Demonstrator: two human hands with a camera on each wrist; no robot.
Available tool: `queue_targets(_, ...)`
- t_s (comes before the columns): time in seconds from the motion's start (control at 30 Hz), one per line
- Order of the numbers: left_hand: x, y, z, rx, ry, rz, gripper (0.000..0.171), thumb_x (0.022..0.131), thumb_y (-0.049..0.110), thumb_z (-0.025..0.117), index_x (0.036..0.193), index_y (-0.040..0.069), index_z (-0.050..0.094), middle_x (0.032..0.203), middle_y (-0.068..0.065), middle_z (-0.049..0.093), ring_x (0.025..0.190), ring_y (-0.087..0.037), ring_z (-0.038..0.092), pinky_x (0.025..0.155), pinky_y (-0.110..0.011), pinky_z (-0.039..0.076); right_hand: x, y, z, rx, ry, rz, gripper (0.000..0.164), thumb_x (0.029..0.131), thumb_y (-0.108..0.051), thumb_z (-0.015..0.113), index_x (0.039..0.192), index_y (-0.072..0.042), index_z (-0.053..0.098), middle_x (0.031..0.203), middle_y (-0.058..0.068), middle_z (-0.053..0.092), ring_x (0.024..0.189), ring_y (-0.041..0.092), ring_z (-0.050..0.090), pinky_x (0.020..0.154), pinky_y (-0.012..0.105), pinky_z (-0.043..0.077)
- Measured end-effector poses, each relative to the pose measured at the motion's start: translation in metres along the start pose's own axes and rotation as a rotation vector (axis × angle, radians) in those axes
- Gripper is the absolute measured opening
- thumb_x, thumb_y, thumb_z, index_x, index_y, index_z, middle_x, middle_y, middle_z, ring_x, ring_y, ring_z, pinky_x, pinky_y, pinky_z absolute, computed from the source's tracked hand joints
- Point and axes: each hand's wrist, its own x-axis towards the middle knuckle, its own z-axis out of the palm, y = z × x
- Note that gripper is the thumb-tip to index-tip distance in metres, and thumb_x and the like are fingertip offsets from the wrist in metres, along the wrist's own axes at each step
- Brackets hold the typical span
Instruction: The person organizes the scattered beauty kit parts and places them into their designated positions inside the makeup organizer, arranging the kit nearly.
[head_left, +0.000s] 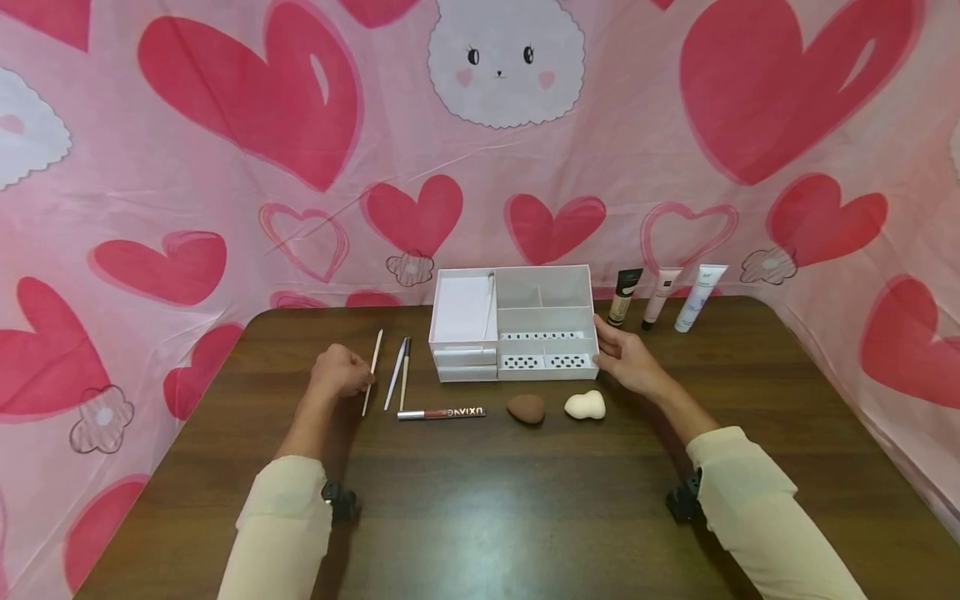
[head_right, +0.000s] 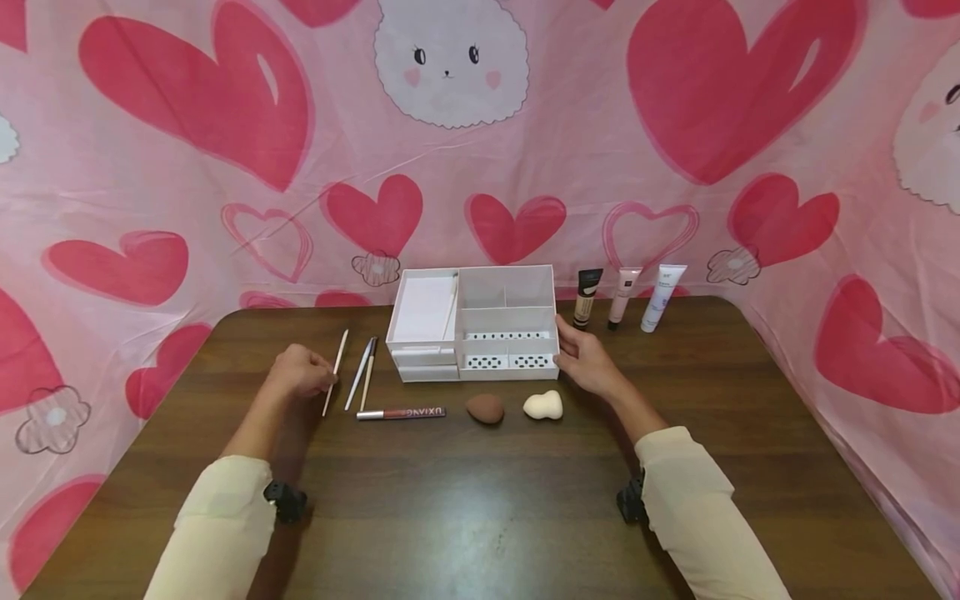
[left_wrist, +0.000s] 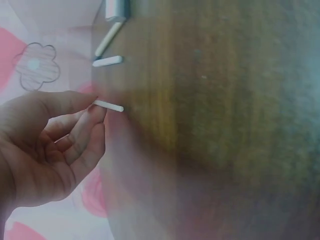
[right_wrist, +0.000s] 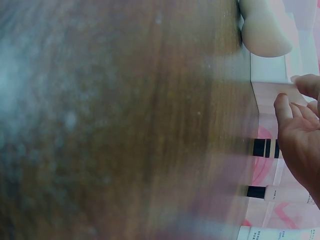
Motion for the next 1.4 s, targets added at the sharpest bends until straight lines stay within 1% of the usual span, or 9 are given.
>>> queue_targets(0.13,0.001,0.005,-0.003,-0.119,-0.025,0.013,0.019,0.083,0.009,0.071,0.091,-0.005,0.079,0.064,-0.003,0.074,0.054,-0.004,0.061,0.061,-0.024,0.057,0.000,0.000,0.000,0.006,0.001,0.007,0.071,0.095,0.017,0.048,0.156,0.013,0.012,0.163,0.034,0.014,0.146,0.051,0.028,0.109,0.033,0.041)
queue_targets(0.27,0.002,0.008,-0.006,-0.231,-0.067,0.007,0.022,0.085,0.005,0.069,0.099,-0.010,0.076,0.073,-0.008,0.078,0.057,-0.004,0.064,0.063,-0.028,0.062,0.000,0.001,0.000,0.005,0.000,0.009,0.071,0.095,0.016,0.048,0.156,0.013,0.012,0.163,0.034,0.013,0.146,0.051,0.028,0.108,0.031,0.042)
queue_targets(0.37,0.002,0.012,-0.007,-0.282,-0.083,0.018,0.024,0.086,0.004,0.069,0.102,-0.013,0.074,0.075,-0.009,0.078,0.060,-0.005,0.066,0.067,-0.030,0.063,0.000,0.000,0.000,0.006,0.002,0.004,0.071,0.095,0.017,0.048,0.156,0.014,0.012,0.163,0.034,0.014,0.146,0.052,0.028,0.108,0.029,0.043)
queue_targets(0.53,0.002,0.016,-0.010,-0.343,-0.089,0.040,0.025,0.088,0.003,0.071,0.105,-0.016,0.071,0.076,-0.008,0.077,0.064,-0.005,0.066,0.070,-0.032,0.063,0.001,0.001,0.000,0.004,0.004,0.000,0.070,0.095,0.018,0.047,0.155,0.014,0.012,0.162,0.035,0.015,0.145,0.052,0.029,0.108,0.029,0.043)
queue_targets(0.8,0.003,0.025,-0.013,-0.497,-0.150,0.058,0.034,0.093,0.003,0.067,0.118,-0.021,0.063,0.077,0.001,0.073,0.068,-0.003,0.066,0.075,-0.030,0.063,0.001,-0.001,0.000,0.001,0.002,0.011,0.070,0.095,0.017,0.047,0.156,0.014,0.012,0.163,0.034,0.015,0.146,0.051,0.029,0.110,0.037,0.040)
queue_targets(1.0,0.002,0.034,-0.014,-0.560,-0.172,0.072,0.036,0.093,0.001,0.067,0.120,-0.022,0.060,0.076,0.003,0.071,0.067,-0.004,0.066,0.074,-0.029,0.063,0.000,0.000,0.001,0.005,0.006,0.005,0.070,0.095,0.016,0.048,0.155,0.014,0.013,0.162,0.035,0.015,0.144,0.052,0.029,0.107,0.028,0.043)
queue_targets(1.17,0.001,0.043,-0.014,-0.615,-0.179,0.080,0.039,0.092,0.001,0.068,0.123,-0.022,0.059,0.074,0.003,0.071,0.066,-0.004,0.064,0.069,-0.025,0.062,0.000,0.001,0.002,0.008,0.009,0.008,0.069,0.095,0.016,0.048,0.155,0.014,0.014,0.162,0.035,0.017,0.144,0.051,0.030,0.103,0.019,0.044)
queue_targets(1.27,0.002,0.049,-0.015,-0.620,-0.170,0.093,0.040,0.092,0.001,0.068,0.124,-0.022,0.059,0.074,0.004,0.070,0.066,-0.003,0.063,0.068,-0.022,0.060,-0.001,0.001,0.002,0.017,0.010,0.009,0.069,0.095,0.016,0.048,0.156,0.014,0.013,0.162,0.035,0.017,0.145,0.051,0.030,0.102,0.016,0.044)
queue_targets(1.4,0.003,0.055,-0.017,-0.607,-0.157,0.123,0.040,0.093,0.002,0.067,0.125,-0.021,0.059,0.080,0.001,0.073,0.070,-0.002,0.065,0.074,-0.024,0.062,0.000,0.003,0.002,0.022,0.018,0.008,0.069,0.095,0.017,0.047,0.155,0.014,0.014,0.161,0.036,0.018,0.144,0.051,0.031,0.100,0.013,0.045)
